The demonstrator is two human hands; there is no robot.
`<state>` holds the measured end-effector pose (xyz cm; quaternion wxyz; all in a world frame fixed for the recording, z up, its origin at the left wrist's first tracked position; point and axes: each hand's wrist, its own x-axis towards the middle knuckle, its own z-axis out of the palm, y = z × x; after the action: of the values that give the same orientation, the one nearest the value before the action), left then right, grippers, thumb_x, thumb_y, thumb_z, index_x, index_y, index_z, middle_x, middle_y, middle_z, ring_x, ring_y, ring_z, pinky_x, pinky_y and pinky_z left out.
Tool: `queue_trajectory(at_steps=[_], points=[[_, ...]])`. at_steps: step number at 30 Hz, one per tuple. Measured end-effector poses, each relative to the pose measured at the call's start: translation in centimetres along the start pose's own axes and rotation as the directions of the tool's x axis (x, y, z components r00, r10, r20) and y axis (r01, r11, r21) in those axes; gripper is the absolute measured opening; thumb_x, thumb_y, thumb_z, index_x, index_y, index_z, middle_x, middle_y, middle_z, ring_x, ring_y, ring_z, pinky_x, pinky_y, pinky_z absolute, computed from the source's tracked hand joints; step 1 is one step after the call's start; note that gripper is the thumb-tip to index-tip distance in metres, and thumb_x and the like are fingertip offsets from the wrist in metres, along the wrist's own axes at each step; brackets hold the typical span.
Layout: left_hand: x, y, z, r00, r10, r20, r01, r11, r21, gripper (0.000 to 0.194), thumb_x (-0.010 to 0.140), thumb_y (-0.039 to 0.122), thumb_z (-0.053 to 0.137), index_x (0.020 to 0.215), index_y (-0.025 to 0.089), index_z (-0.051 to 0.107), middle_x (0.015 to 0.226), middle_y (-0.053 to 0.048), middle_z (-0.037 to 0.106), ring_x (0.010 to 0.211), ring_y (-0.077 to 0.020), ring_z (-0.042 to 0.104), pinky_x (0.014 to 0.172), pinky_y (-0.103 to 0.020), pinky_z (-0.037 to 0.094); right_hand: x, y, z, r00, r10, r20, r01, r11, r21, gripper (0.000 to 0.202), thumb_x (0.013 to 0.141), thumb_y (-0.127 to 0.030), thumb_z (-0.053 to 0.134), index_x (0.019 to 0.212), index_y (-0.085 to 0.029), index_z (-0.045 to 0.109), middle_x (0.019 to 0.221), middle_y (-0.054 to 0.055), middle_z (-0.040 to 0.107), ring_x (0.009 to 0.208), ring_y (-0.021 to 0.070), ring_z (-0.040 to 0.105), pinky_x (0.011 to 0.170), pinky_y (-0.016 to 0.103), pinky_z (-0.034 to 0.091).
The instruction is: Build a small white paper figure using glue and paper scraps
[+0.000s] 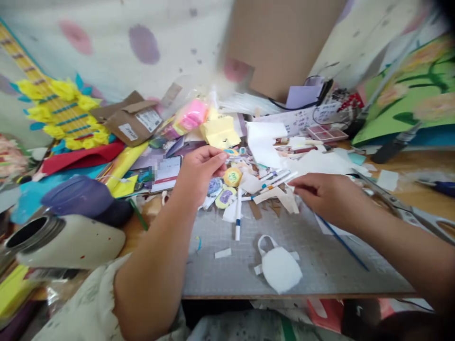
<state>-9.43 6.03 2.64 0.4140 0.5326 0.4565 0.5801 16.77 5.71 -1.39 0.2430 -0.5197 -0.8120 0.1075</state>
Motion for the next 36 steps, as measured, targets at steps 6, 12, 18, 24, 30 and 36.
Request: queue_trajectory(at_steps=[6,12,18,24,30,36], points=[[0.0,-1.5,0.8,0.997,-0.024,-0.077,0.024,1.0,0.001,0.008,0.071,0.021,0.064,0.067,0.014,0.061,0.054,0.003,0.057,0.048,-0.0072,0.049,0.049,-0.019,0.039,-1.8,-6.8,2.3,0.903,-0.369,0.221,0.334,0.925,0.178,0.016,0.078,-0.012,0.054,0.078,-0.023,0.067,0.077,0.003,0.062,0.073,0.0182,0.059,0.064,0.028,0.045],[-0.3,-2.2,1.3,0.998,-0.024,-0.059,0.023,1.0,-0.013,0.008,0.073,0.02,0.06,0.066,0.015,0.059,0.053,0.004,0.055,0.048,-0.0074,0.048,0.049,-0.019,0.038,-3.3,-12.9,5.9,0.788,-0.474,0.394,0.521,0.853,-0.015,0.009,0.078,-0.011,0.06,0.077,-0.018,0.066,0.085,0.007,0.063,0.083,0.0258,0.055,0.072,0.038,0.044],[-0.9,-1.9,1.7,0.998,-0.049,0.032,0.048,0.999,0.018,0.009,0.075,0.022,0.056,0.067,0.017,0.055,0.056,0.005,0.054,0.05,-0.0071,0.047,0.05,-0.019,0.038,-3.2,-13.1,6.0,0.805,-0.45,0.388,0.497,0.868,-0.024,0.009,0.079,-0.011,0.057,0.075,-0.016,0.063,0.083,0.006,0.062,0.081,0.0231,0.054,0.073,0.036,0.043],[-2.5,-1.5,2.8,0.866,-0.229,0.443,0.169,0.97,0.173,0.009,0.071,0.025,0.063,0.069,0.016,0.062,0.063,0.001,0.061,0.049,-0.0101,0.054,0.049,-0.022,0.042,-3.4,-8.9,1.4,0.938,-0.198,0.285,0.12,0.956,0.267,0.012,0.082,-0.013,0.049,0.074,-0.018,0.055,0.077,0.002,0.058,0.072,0.0154,0.053,0.065,0.026,0.042],[-4.2,-1.8,4.3,0.719,-0.35,0.6,0.218,0.934,0.283,0.019,0.074,0.034,0.061,0.074,0.015,0.062,0.068,-0.003,0.064,0.053,-0.0136,0.06,0.051,-0.024,0.046,-4.8,-3.6,-1.2,0.946,0.099,0.307,-0.199,0.929,0.312,0.015,0.084,-0.031,0.049,0.075,-0.02,0.055,0.066,-0.001,0.059,0.062,0.0156,0.053,0.056,0.026,0.041],[-5.4,-2.6,6.0,0.689,-0.464,0.556,0.369,0.886,0.282,0.028,0.071,0.042,0.064,0.079,0.015,0.059,0.067,-0.001,0.062,0.052,-0.0121,0.06,0.051,-0.023,0.045,-5.7,-2.9,-0.2,0.986,0.106,0.127,-0.132,0.966,0.222,0.011,0.081,-0.021,0.052,0.073,-0.02,0.058,0.06,-0.003,0.058,0.056,0.0128,0.053,0.053,0.023,0.038]])
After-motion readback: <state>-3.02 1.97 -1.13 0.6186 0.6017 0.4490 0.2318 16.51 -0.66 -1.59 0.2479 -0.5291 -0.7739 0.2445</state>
